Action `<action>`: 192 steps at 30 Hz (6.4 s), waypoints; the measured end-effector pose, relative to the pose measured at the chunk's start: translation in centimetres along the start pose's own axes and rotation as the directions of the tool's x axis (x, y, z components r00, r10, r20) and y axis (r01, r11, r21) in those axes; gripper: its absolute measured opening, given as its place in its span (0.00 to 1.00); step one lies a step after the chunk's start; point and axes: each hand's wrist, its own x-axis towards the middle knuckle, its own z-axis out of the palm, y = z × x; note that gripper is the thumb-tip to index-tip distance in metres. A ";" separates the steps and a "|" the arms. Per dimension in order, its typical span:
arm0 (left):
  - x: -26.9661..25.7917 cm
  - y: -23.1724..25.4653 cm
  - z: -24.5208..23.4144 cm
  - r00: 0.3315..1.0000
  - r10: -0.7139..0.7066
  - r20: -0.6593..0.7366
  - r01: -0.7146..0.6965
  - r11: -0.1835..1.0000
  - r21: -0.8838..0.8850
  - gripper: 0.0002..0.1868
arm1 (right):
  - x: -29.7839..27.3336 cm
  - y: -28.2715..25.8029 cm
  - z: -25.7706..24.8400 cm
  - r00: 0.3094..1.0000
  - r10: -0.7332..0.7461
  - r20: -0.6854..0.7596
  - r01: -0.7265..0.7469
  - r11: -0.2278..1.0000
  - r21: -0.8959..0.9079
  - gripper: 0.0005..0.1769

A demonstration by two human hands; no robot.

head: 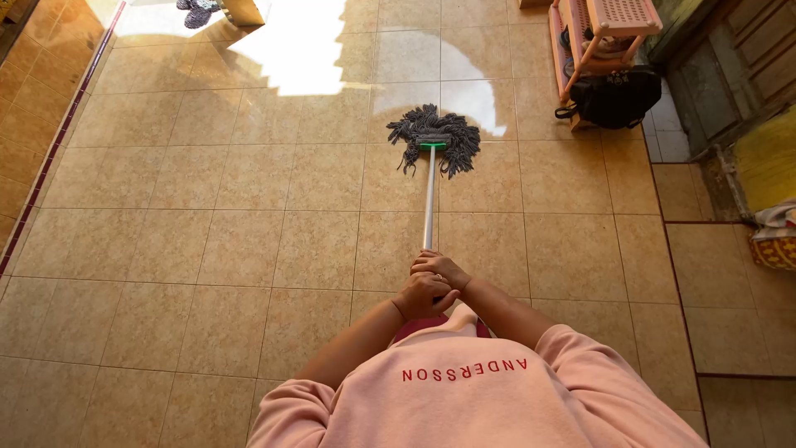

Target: The person mops a tiled floor using a mop with a grey head, moving the mop head back and forth across the wet surface.

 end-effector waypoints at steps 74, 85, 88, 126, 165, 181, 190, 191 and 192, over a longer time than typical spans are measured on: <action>26.9 -25.9 -7.5 0.992 -0.092 -0.090 0.082 0.990 -0.111 0.15 | 22.1 22.1 -22.3 0.999 -0.035 -0.024 0.034 0.999 -0.033 0.07; 27.4 -19.7 -10.3 0.997 -0.060 -0.044 0.052 0.984 -0.173 0.14 | 20.5 15.0 -24.0 0.993 -0.014 -0.114 0.018 0.999 0.036 0.11; 29.1 -14.1 -14.4 0.998 -0.043 0.053 0.056 0.961 -0.272 0.13 | 20.2 8.3 -27.8 0.986 -0.059 -0.159 0.072 0.994 0.078 0.12; 25.6 -14.6 -13.7 0.994 0.004 0.109 -0.002 1.000 -0.017 0.16 | 19.4 17.5 -19.6 0.984 -0.123 -0.126 0.134 0.987 0.083 0.06; 21.1 -14.7 -19.0 0.999 -0.019 0.030 0.022 0.996 -0.085 0.18 | 26.2 8.7 -20.3 0.980 -0.183 -0.075 0.189 0.978 0.090 0.09; 16.1 -11.8 -32.8 0.958 0.269 -0.099 -0.286 0.894 -0.344 0.24 | 34.3 0.4 -13.0 0.910 -0.325 -0.256 0.387 0.887 0.252 0.15; 4.1 -23.2 -29.2 1.000 -0.015 0.003 0.015 1.000 -0.025 0.14 | 37.3 8.6 -1.4 0.989 -0.083 -0.120 0.080 0.996 -0.031 0.08; 2.6 -23.4 -28.8 1.000 -0.017 0.007 0.018 0.999 -0.028 0.12 | 36.9 8.9 0.4 0.989 -0.084 -0.125 0.080 0.996 -0.039 0.08; 1.4 -23.4 -28.6 1.000 -0.019 0.017 0.019 0.999 -0.040 0.12 | 36.5 8.9 1.7 0.991 -0.060 -0.120 0.056 0.998 -0.039 0.09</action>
